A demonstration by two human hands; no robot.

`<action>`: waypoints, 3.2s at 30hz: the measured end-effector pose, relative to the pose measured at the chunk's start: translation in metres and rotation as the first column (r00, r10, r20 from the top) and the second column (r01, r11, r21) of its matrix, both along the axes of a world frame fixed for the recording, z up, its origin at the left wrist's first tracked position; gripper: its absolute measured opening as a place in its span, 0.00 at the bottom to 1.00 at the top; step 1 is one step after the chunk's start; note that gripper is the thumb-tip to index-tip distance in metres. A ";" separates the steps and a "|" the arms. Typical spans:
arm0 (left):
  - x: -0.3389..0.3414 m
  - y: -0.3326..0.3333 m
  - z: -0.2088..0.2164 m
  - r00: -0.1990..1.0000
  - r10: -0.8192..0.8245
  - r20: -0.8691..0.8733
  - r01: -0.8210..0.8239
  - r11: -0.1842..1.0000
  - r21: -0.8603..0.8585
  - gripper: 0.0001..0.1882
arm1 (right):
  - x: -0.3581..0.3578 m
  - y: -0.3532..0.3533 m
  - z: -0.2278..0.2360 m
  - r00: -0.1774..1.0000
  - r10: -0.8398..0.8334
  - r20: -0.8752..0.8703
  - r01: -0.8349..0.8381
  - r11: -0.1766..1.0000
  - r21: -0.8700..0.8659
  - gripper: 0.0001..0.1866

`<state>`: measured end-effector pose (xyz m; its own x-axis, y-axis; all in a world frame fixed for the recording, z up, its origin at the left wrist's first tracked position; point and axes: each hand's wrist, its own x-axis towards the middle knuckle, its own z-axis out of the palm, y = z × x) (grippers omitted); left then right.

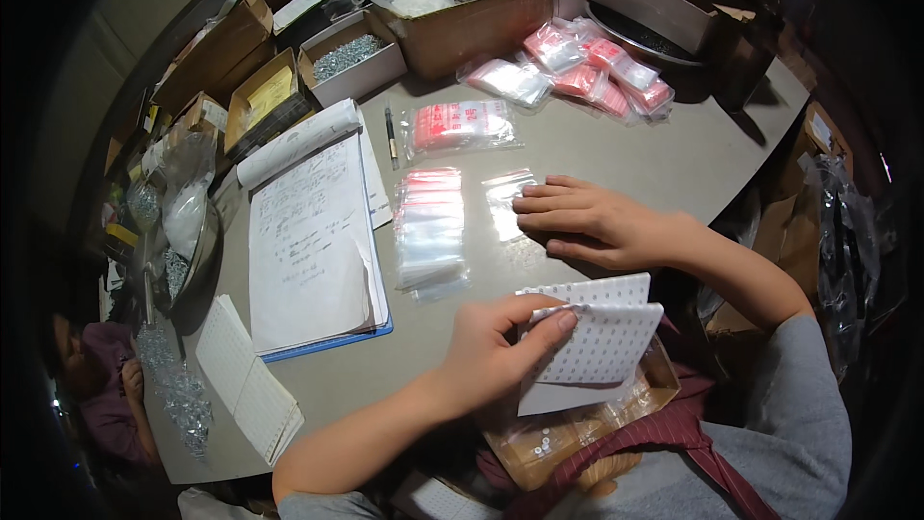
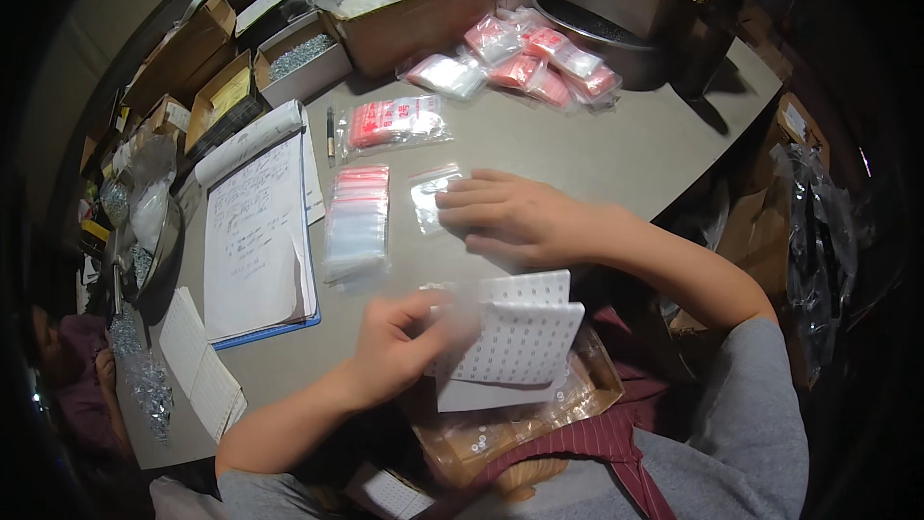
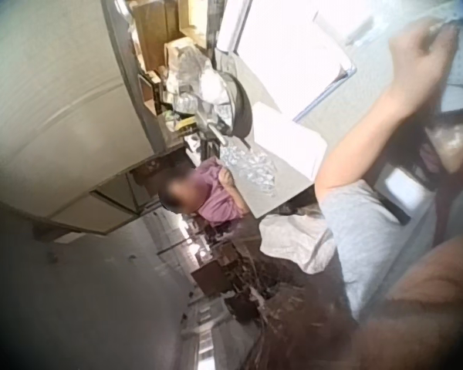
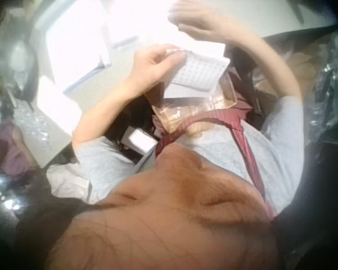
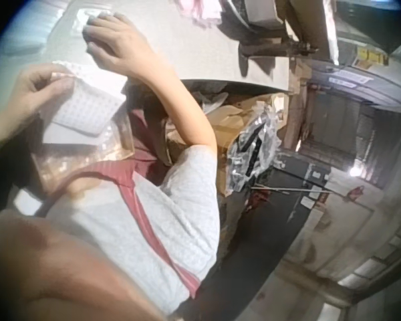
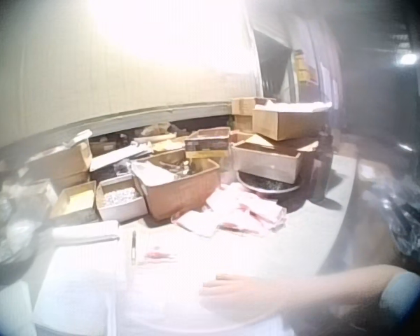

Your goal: The person repeatedly picks small white circular items from a perforated sheet and places them into clear plastic bags on a cluttered workbench. The person then seals the bags and sets them aside.

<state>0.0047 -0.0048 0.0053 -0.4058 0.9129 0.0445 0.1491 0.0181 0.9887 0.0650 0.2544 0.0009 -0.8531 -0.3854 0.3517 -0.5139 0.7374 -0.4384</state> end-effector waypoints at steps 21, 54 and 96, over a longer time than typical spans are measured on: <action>-0.002 0.009 -0.007 0.993 0.038 0.108 -0.036 0.999 -0.020 0.15 | 0.068 -0.044 0.038 0.934 -0.143 -0.329 0.190 0.975 0.114 0.19; -0.003 0.007 -0.009 0.992 0.018 -0.121 -0.010 0.998 0.066 0.13 | -0.055 -0.013 0.022 0.971 -0.236 0.027 0.228 0.959 0.168 0.21; 0.025 -0.004 -0.031 0.784 -0.427 -0.450 0.564 0.794 0.229 0.15 | 0.031 -0.035 0.059 0.973 0.041 0.228 0.004 0.981 -0.192 0.09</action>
